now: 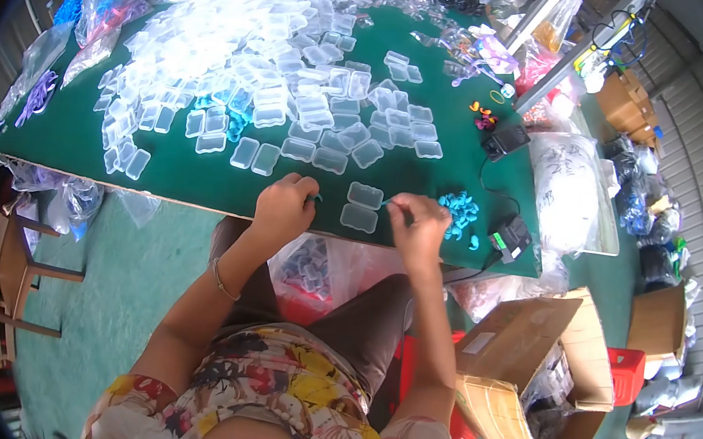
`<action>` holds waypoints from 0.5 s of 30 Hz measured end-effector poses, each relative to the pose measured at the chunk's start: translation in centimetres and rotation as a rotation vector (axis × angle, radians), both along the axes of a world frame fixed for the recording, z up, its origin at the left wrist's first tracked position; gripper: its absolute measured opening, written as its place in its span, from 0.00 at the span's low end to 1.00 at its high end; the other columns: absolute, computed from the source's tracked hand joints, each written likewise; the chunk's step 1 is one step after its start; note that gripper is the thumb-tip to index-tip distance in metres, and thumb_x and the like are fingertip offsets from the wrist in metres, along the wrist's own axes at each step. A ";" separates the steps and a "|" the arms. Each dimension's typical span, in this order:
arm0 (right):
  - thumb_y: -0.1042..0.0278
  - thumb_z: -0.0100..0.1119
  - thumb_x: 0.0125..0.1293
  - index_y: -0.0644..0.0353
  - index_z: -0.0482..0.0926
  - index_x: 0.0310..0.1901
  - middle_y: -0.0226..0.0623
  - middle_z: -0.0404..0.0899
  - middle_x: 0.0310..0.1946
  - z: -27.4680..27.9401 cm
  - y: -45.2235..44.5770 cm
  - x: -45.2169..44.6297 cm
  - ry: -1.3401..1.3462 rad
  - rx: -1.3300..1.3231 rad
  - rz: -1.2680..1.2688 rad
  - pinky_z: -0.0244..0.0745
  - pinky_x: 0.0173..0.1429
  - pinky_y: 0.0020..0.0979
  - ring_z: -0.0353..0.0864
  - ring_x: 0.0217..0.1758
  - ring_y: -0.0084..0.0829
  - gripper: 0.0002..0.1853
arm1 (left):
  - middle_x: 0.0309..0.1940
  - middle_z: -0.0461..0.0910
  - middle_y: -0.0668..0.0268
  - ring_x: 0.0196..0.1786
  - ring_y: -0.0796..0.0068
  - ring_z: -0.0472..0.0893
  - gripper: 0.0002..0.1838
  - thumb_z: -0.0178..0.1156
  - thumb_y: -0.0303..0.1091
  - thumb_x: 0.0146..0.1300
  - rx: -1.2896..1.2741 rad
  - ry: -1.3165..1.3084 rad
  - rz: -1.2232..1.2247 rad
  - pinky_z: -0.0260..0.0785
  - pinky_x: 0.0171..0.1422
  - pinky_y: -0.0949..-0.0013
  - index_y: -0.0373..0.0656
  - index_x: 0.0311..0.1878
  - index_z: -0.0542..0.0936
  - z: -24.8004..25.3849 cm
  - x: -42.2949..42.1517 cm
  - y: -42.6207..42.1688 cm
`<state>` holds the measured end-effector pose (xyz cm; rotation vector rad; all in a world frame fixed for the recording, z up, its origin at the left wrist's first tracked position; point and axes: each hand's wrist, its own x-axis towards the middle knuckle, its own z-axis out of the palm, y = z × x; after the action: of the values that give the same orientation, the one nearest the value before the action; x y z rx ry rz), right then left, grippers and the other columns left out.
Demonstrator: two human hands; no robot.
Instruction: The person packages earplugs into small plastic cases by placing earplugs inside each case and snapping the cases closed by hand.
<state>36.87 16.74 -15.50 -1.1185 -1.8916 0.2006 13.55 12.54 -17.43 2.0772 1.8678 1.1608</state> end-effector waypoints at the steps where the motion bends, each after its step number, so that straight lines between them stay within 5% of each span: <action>1: 0.74 0.71 0.49 0.54 0.82 0.31 0.29 0.82 0.27 -0.4 -0.8 -0.4 -0.027 0.011 -0.017 0.66 0.45 0.35 0.81 0.32 0.31 0.08 | 0.31 0.77 0.59 0.35 0.54 0.80 0.08 0.61 0.24 0.50 -0.007 -0.020 -0.018 0.73 0.38 0.55 0.45 0.35 0.78 0.0 0.0 0.1; 3: 0.73 0.71 0.49 0.51 0.81 0.31 0.26 0.82 0.30 -1.4 -2.0 -1.2 -0.029 0.002 -0.024 0.57 0.53 0.37 0.80 0.39 0.30 0.09 | 0.32 0.77 0.58 0.36 0.53 0.80 0.09 0.60 0.23 0.50 -0.015 -0.037 -0.036 0.74 0.40 0.55 0.44 0.36 0.78 -0.1 -0.1 0.3; 8: 0.72 0.71 0.49 0.51 0.80 0.30 0.26 0.81 0.30 -2.3 -3.0 -2.4 -0.099 0.107 -0.093 0.58 0.53 0.38 0.80 0.39 0.32 0.08 | 0.31 0.78 0.57 0.35 0.52 0.80 0.08 0.60 0.23 0.50 -0.022 -0.334 -0.094 0.74 0.39 0.54 0.43 0.35 0.80 -0.6 0.4 1.0; 15: 0.69 0.71 0.50 0.51 0.81 0.30 0.28 0.80 0.31 -1.5 -3.3 -2.5 -0.247 0.133 -0.121 0.58 0.53 0.40 0.78 0.39 0.34 0.07 | 0.30 0.79 0.57 0.33 0.53 0.81 0.05 0.62 0.25 0.51 0.007 -0.154 -0.096 0.74 0.36 0.56 0.43 0.34 0.82 -0.2 0.7 1.4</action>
<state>34.35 13.47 -17.01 -1.2050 -2.0116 -0.1362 14.26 13.98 -17.63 1.9941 1.6790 1.2665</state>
